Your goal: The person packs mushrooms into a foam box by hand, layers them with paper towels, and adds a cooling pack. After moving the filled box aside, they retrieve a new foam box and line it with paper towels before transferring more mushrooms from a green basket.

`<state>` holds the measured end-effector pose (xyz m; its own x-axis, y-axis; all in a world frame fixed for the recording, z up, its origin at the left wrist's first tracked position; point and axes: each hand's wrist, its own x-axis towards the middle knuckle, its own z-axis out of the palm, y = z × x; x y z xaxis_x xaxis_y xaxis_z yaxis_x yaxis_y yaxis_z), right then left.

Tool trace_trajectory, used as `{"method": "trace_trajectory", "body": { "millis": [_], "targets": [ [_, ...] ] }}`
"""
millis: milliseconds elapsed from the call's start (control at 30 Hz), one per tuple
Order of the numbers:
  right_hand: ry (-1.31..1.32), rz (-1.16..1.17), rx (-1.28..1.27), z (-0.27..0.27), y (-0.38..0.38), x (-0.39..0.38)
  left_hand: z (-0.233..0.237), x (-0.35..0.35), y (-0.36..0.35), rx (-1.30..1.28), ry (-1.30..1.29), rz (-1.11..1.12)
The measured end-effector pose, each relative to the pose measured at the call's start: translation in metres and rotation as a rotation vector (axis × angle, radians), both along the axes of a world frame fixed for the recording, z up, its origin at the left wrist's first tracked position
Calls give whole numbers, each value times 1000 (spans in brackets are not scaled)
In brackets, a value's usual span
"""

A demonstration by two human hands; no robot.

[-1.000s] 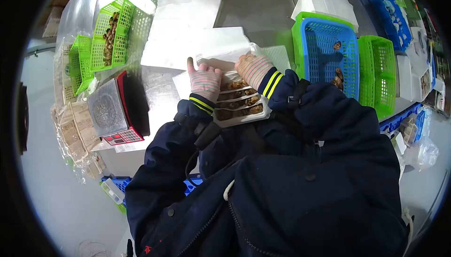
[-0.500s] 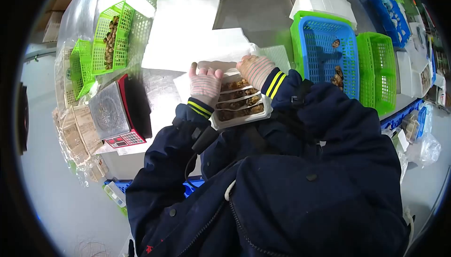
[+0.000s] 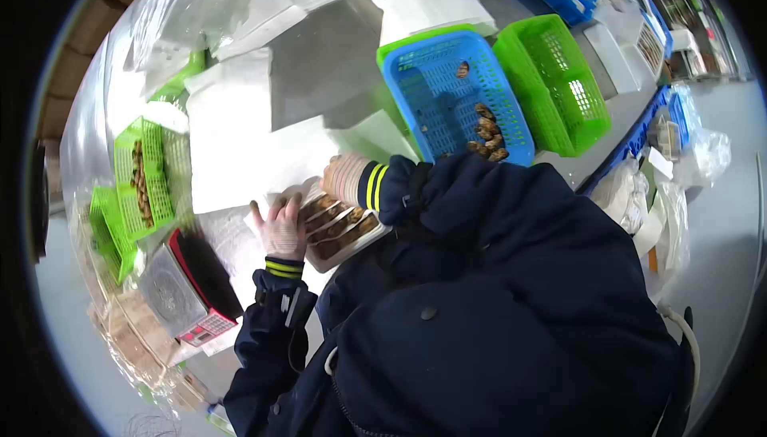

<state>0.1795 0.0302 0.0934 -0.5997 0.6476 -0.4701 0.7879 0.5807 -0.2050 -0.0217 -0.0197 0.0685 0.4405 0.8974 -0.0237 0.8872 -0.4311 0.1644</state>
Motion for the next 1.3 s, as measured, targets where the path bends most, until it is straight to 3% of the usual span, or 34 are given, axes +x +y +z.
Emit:
{"method": "trace_trajectory", "body": {
  "millis": [33, 133, 167, 200, 233, 300, 367, 433, 467, 667, 800, 867, 933, 967, 1000, 1033, 1100, 1167, 1200, 1233, 1267, 1300],
  "targets": [
    [14, -64, -20, -3, -4, 4, -5, -2, -6, 81, -13, -9],
    [550, -279, 317, -3, -32, 73, -11, -11, -17, 95, 9, -58],
    [442, -309, 541, 8, -38, 106, -10, -11, -16, 89, 7, -59],
    [235, -606, 363, 40, -36, 127, -8, -10, -15, 55, 36, -57],
    [254, -707, 547, 22, -39, 166, -7, -9, -12, 26, 65, -57],
    [-35, -1005, 185, 16, -40, 232, -9, -10, -9, 10, 101, -49],
    [-65, -956, 129, -8, -44, 263, -11, -10, -7, -36, 105, -46],
    [-378, -864, -7, -7, -42, 257, -8, -9, -7, -36, 105, -49],
    [-410, -880, -126, 3, -43, 251, -8, -10, -7, -20, 99, -63],
    [-335, -744, 86, -11, -61, 261, -1, 1, -24, 96, 117, -8],
    [-324, -828, 66, -20, -60, 268, 27, 45, -43, 92, -248, -98],
    [228, -1021, 443, -3, -72, 262, 51, 74, -39, -207, -414, -81],
    [934, -1224, 81, 9, -81, 231, 59, 106, -36, -478, -703, 14],
    [976, -1325, -142, 43, -85, 201, 58, 123, -35, -535, -916, 79],
    [1010, -1235, -257, 45, -89, 183, 52, 141, -33, -479, -1070, 65],
    [1012, -1239, -254, 48, -91, 168, 46, 147, -26, -480, -1069, 61],
    [1224, -1269, -573, 55, -92, 149, 34, 151, -18, -960, -1031, 125],
    [823, -1221, -254, 51, -83, 175, 38, 133, -18, -849, -1150, 233],
    [460, -945, 100, 30, -82, 203, 37, 115, -17, -740, -1196, 302],
    [245, -1011, -11, 12, -79, 227, 36, 93, -16, -621, -1234, 376],
    [51, -761, 130, 18, -84, 235, 36, 66, -10, -310, -842, 330],
    [13, -891, 48, -5, -85, 243, 35, 41, -5, -24, -436, 278]
  ]
}}
